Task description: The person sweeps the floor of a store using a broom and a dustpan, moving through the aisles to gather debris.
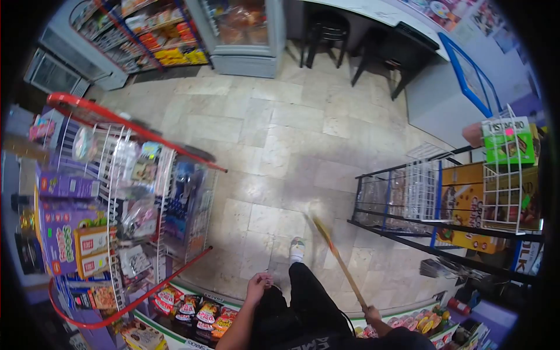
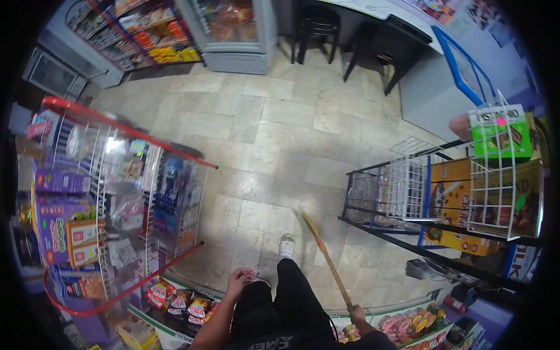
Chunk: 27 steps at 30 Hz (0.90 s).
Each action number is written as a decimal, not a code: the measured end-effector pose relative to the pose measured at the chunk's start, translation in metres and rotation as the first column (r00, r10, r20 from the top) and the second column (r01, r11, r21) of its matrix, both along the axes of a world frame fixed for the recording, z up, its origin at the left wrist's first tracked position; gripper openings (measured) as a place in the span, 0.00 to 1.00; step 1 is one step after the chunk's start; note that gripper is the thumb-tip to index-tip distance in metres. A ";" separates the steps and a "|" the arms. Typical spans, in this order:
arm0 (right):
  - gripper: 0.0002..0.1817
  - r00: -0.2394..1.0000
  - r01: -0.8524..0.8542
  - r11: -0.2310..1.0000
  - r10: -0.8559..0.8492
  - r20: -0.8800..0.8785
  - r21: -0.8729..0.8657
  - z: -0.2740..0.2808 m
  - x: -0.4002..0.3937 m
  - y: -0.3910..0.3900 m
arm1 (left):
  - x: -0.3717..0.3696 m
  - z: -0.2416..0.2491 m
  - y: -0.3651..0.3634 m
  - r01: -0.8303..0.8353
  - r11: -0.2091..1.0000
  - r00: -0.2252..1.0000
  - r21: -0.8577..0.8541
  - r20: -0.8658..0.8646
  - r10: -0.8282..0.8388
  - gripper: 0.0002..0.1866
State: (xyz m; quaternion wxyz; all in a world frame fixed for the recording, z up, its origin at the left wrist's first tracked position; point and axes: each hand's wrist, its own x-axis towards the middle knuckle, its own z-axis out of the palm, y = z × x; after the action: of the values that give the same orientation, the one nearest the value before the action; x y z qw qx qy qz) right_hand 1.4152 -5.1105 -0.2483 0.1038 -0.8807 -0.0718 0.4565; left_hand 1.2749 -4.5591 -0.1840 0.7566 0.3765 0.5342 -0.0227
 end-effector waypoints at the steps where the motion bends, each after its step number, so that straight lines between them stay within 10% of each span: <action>1: 0.19 0.830 0.415 0.838 -0.508 -0.230 -0.355 0.105 0.027 0.092 | 0.017 -0.005 0.001 0.037 0.999 0.999 0.017 0.025 -0.038 0.10; 6: 0.20 -0.225 0.763 0.202 -0.808 -0.545 -0.614 -0.036 -0.001 0.007 | 0.090 0.001 0.014 0.162 0.985 0.974 0.061 0.149 -0.170 0.11; 8: 0.18 0.697 0.503 0.853 -0.494 -0.520 -0.138 -0.013 0.040 0.099 | 0.102 0.006 0.021 0.215 0.974 0.963 0.070 0.149 -0.223 0.11; 10: 0.29 0.064 0.905 0.269 -0.852 -0.519 -0.330 -0.206 0.036 0.094 | 0.107 0.004 0.035 0.269 0.959 0.950 0.087 0.140 -0.279 0.11; 11: 0.27 0.480 0.842 0.535 -0.690 -0.542 0.065 -0.271 0.040 0.128 | 0.106 0.003 0.045 0.280 0.955 0.948 0.097 0.129 -0.291 0.11; 13: 0.12 0.983 0.033 0.958 0.021 -0.185 0.283 -0.289 0.078 0.269 | 0.107 -0.002 0.068 0.308 0.944 0.940 0.120 0.112 -0.321 0.11; 14: 0.07 0.936 -0.351 0.909 0.334 0.110 0.227 -0.294 0.098 0.345 | 0.107 -0.003 0.081 0.307 0.944 0.942 0.124 0.102 -0.320 0.10; 15: 0.12 0.955 -0.296 0.789 0.240 0.174 0.539 -0.200 0.142 0.427 | 0.110 -0.005 0.097 0.303 0.944 0.944 0.132 0.096 -0.317 0.10; 16: 0.12 0.901 -0.422 0.786 0.311 0.302 0.451 -0.293 0.136 0.473 | 0.113 -0.005 0.115 0.299 0.944 0.946 0.140 0.088 -0.312 0.09; 17: 0.07 0.989 0.038 0.866 0.039 -0.143 0.498 -0.275 0.144 0.539 | 0.122 0.003 0.133 0.287 0.950 0.953 0.124 0.068 -0.296 0.09; 18: 0.05 0.518 0.843 0.453 -0.538 -0.665 0.290 -0.251 0.153 0.607 | 0.132 0.006 0.156 0.314 0.938 0.945 0.144 0.048 -0.323 0.08; 19: 0.08 0.003 1.000 -0.018 -0.749 -0.663 0.025 -0.220 0.163 0.677 | 0.136 0.008 0.176 0.338 0.928 0.938 0.154 0.022 -0.345 0.08; 27: 0.06 0.139 0.967 0.256 -0.491 -0.860 0.010 -0.091 0.238 0.804 | 0.167 0.006 0.302 0.359 0.925 0.933 0.122 -0.054 -0.355 0.10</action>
State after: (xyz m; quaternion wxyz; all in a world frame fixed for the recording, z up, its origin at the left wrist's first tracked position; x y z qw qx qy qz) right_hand 1.6533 -4.3065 -0.3398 0.6098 -0.4360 0.3165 0.5812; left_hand 1.4424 -4.2572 -0.1782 0.7054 0.5154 0.4685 -0.1312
